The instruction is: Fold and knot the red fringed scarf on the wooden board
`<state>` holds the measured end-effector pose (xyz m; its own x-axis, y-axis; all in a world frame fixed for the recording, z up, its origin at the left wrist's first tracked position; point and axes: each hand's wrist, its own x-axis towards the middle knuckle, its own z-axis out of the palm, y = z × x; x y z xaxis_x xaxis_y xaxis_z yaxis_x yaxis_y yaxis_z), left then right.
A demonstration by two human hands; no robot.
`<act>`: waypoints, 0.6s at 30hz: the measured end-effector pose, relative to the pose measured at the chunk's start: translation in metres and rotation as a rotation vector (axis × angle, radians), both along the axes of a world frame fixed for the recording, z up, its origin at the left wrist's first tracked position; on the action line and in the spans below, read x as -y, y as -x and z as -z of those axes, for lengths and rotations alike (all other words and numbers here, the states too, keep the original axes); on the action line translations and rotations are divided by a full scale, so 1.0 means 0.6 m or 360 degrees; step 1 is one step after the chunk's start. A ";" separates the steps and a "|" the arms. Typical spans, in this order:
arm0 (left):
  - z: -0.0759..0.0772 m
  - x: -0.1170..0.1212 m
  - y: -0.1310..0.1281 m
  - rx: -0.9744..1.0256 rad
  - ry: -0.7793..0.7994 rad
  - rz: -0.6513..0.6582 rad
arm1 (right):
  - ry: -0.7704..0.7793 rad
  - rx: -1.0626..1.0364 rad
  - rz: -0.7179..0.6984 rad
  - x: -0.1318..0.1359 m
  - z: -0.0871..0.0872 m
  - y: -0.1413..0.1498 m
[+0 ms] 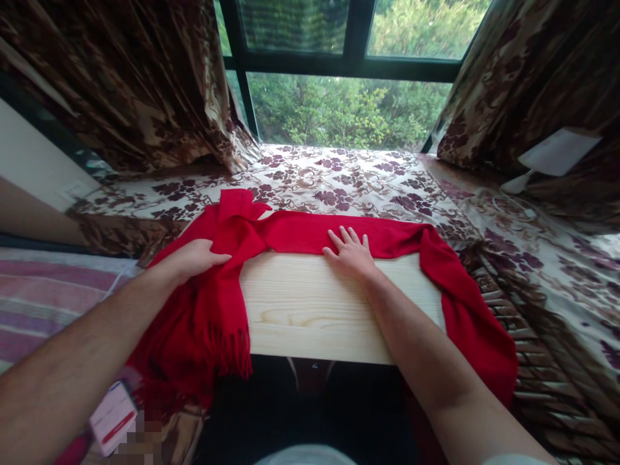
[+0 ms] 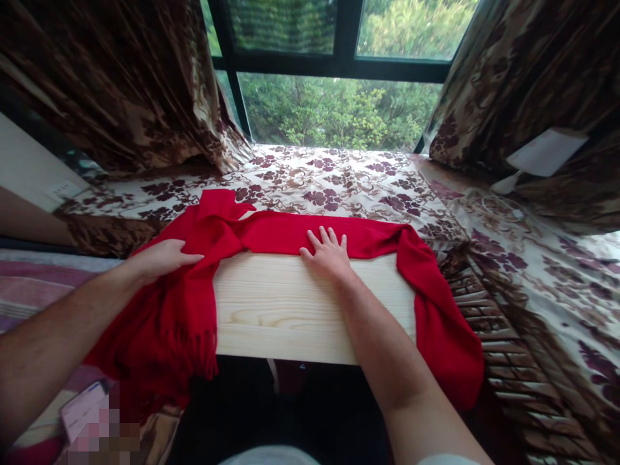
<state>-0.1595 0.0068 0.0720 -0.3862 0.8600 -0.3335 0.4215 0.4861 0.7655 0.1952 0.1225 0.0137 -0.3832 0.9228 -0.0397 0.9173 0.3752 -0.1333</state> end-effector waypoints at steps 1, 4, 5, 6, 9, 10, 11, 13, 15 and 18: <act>-0.005 0.002 -0.004 0.0069 0.0011 0.0031 | -0.0004 -0.0001 0.0001 0.000 0.000 0.000; -0.025 0.004 -0.013 0.0336 -0.0015 0.0046 | -0.0014 0.0001 -0.0007 0.000 0.002 -0.001; -0.031 0.005 -0.016 0.0391 -0.0032 0.0036 | -0.0019 0.0002 -0.0015 0.000 0.002 -0.001; -0.038 0.004 -0.017 0.0402 -0.0047 0.0023 | -0.0027 0.0003 -0.0020 -0.001 0.004 -0.002; -0.057 0.002 -0.014 0.0277 -0.0134 -0.0060 | -0.0049 0.0018 -0.0028 -0.003 0.006 -0.003; -0.064 0.000 -0.010 0.0252 -0.0163 -0.0098 | -0.0048 0.0029 -0.0028 -0.004 0.007 -0.003; -0.071 0.000 -0.004 0.0263 -0.0175 -0.0126 | -0.0042 0.0040 -0.0029 -0.005 0.007 -0.003; -0.082 -0.001 0.008 0.0334 -0.0171 -0.0155 | -0.0027 0.0058 -0.0032 -0.006 0.007 -0.002; -0.088 0.002 0.019 0.0394 -0.0122 -0.0157 | -0.0022 0.0068 -0.0036 -0.006 0.006 -0.001; -0.082 0.012 0.022 0.0459 0.0030 -0.0029 | -0.0036 0.0078 -0.0041 -0.005 0.004 -0.001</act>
